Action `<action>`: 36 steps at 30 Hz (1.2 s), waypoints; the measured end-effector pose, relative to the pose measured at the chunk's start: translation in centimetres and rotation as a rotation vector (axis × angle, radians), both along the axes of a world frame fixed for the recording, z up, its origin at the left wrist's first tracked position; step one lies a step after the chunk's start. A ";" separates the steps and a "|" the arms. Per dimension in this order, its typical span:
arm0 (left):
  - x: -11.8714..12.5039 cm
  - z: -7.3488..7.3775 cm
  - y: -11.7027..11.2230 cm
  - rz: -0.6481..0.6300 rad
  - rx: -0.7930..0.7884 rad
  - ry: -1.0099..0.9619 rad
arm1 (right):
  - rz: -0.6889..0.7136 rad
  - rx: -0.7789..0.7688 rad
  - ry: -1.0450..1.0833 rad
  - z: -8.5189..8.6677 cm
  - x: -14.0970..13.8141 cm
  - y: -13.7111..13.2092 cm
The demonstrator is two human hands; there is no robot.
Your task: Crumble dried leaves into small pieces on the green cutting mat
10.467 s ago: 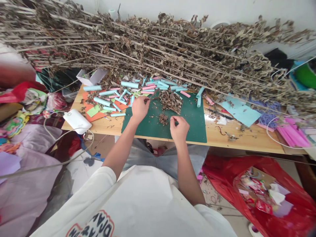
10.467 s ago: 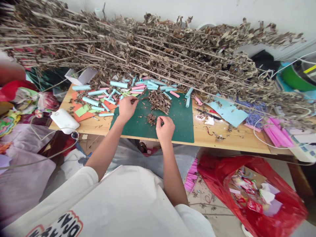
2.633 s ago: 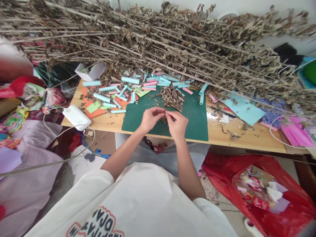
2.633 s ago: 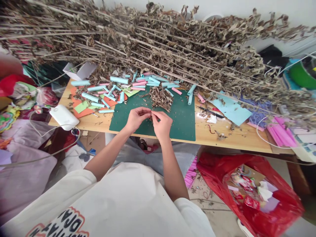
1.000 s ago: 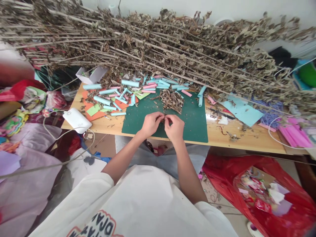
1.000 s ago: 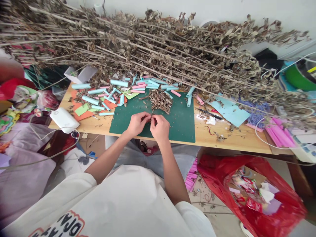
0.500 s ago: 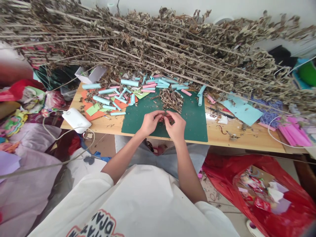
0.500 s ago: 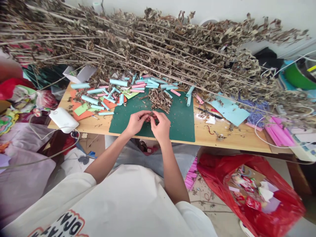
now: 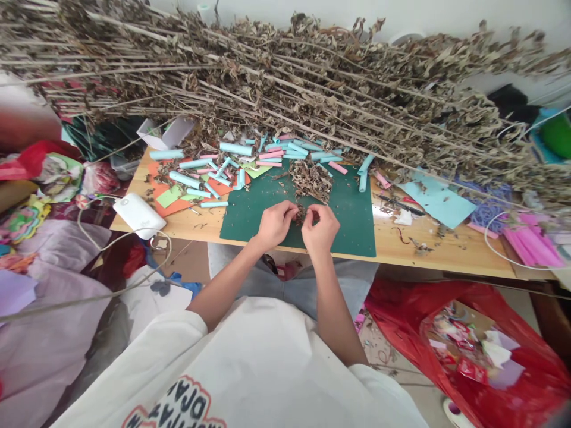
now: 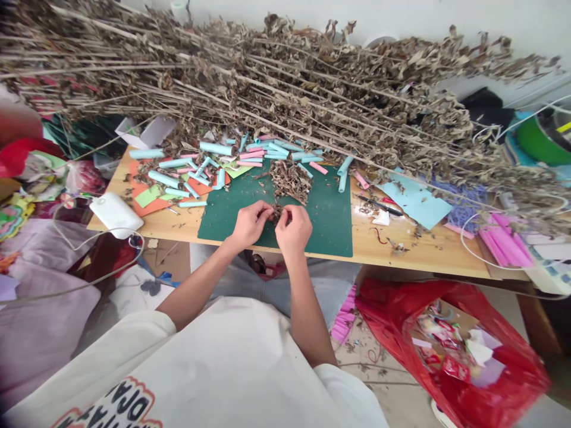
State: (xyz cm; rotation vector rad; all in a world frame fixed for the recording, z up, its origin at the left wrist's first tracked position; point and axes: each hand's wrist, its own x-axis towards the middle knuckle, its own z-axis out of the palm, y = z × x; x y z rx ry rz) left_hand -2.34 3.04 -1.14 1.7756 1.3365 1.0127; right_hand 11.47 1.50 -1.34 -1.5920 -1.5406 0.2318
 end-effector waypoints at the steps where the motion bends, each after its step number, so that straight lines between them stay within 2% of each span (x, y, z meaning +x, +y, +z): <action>1: -0.1 -0.1 0.0 0.010 -0.003 -0.007 | -0.003 0.019 0.004 -0.1 0.2 0.1; 7: -0.4 -0.3 0.0 0.011 -0.053 -0.109 | 0.155 0.020 0.030 -0.3 0.7 0.4; 14: -0.3 0.0 -0.2 0.000 -0.048 -0.119 | 0.205 0.034 0.052 0.0 -0.1 -0.2; 20: -0.3 0.5 -0.7 -0.008 0.035 0.004 | 0.139 0.031 -0.017 0.2 -0.2 -0.2; 23: -0.6 1.1 -2.1 0.006 0.075 0.088 | 0.129 0.016 -0.015 0.0 0.5 0.3; 25: -0.8 1.1 -3.7 -0.036 0.089 0.172 | 0.159 0.009 -0.031 -0.3 1.1 0.8; 27: -1.0 0.5 -5.5 -0.162 0.118 0.326 | 0.178 0.007 -0.056 -0.7 1.5 1.1; 31: -1.0 -1.8 -8.7 -0.453 0.216 0.619 | 0.145 -0.012 -0.062 -0.6 1.4 1.2; 34: -1.0 -3.4 -10.2 -0.499 0.191 0.690 | 0.113 -0.032 -0.068 0.5 1.1 1.4; 36: -1.1 -4.0 -10.9 -0.519 0.129 0.700 | 0.155 -0.054 -0.107 1.6 1.0 2.0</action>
